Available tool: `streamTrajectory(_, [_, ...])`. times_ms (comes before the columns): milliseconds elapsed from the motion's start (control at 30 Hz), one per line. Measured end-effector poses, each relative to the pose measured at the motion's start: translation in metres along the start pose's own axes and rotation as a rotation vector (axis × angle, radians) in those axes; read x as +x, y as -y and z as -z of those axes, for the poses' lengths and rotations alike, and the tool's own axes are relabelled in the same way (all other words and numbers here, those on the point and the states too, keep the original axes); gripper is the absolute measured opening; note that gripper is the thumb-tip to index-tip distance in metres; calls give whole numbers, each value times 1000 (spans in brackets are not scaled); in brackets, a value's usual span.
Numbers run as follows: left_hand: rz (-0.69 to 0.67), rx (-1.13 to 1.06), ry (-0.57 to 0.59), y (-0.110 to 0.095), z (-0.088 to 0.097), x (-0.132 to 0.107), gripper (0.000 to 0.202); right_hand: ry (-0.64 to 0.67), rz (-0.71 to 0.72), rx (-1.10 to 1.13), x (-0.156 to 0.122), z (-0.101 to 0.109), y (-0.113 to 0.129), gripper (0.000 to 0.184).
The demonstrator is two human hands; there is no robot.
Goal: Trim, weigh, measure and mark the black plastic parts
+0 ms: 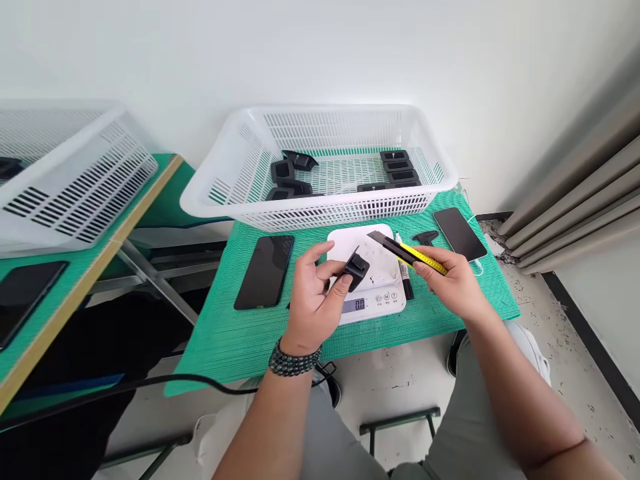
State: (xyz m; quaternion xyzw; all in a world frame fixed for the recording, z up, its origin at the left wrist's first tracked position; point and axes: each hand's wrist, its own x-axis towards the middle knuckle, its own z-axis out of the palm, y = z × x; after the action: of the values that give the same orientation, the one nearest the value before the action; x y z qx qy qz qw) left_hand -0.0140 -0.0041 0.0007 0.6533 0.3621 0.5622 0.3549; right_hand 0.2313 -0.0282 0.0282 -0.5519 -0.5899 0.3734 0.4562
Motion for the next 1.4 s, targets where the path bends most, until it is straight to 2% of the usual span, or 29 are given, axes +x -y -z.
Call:
streamTrajectory(100, [28, -38, -103, 6, 3, 2, 45, 45, -4, 28, -1, -3, 3, 35])
streamTrajectory(233, [130, -252, -221, 11, 11, 5, 49, 63, 2, 40, -3, -6, 5, 35])
streamTrajectory(300, [184, -341, -227, 12, 15, 5, 51, 48, 4, 45, -3, -7, 4, 35])
streamTrajectory(367, [188, -358, -181, 14, 16, 4, 58, 38, 4, 53, -3, -7, 4, 35])
streamTrajectory(467, [133, -291, -118, 16, 15, 2, 77, 31, 3, 68, -3, -7, 3, 36])
streamTrajectory(567, [85, -206, -136, 17, 10, 2, 87, 17, 6, 87, -3, -6, 3, 36])
streamTrajectory(700, [72, -63, -122, 16, 4, 3, 80, 20, 12, 105, -5, -4, 4, 35])
streamTrajectory(867, [32, 74, -105, 15, -1, 1, 67, 87, 41, 117, -10, -2, 10, 34])
streamTrajectory(1000, [-28, 211, -19, 14, -5, -5, 65, 155, 59, 79, -10, -3, 10, 33])
streamTrajectory(1133, [-46, 215, 31, 9, -7, -8, 63, -62, 30, -20, -7, 1, 8, 32])
streamTrajectory(1167, [-53, 187, 35, 7, -8, -8, 62, -71, 23, -11, -6, 3, 8, 33])
streamTrajectory(1267, [-65, 107, 46, 2, -7, -7, 60, 31, -1, 7, -3, 9, 7, 35])
streamTrajectory(1400, [-35, 36, 60, -4, -3, -6, 56, -176, -15, -70, 1, 15, 3, 35])
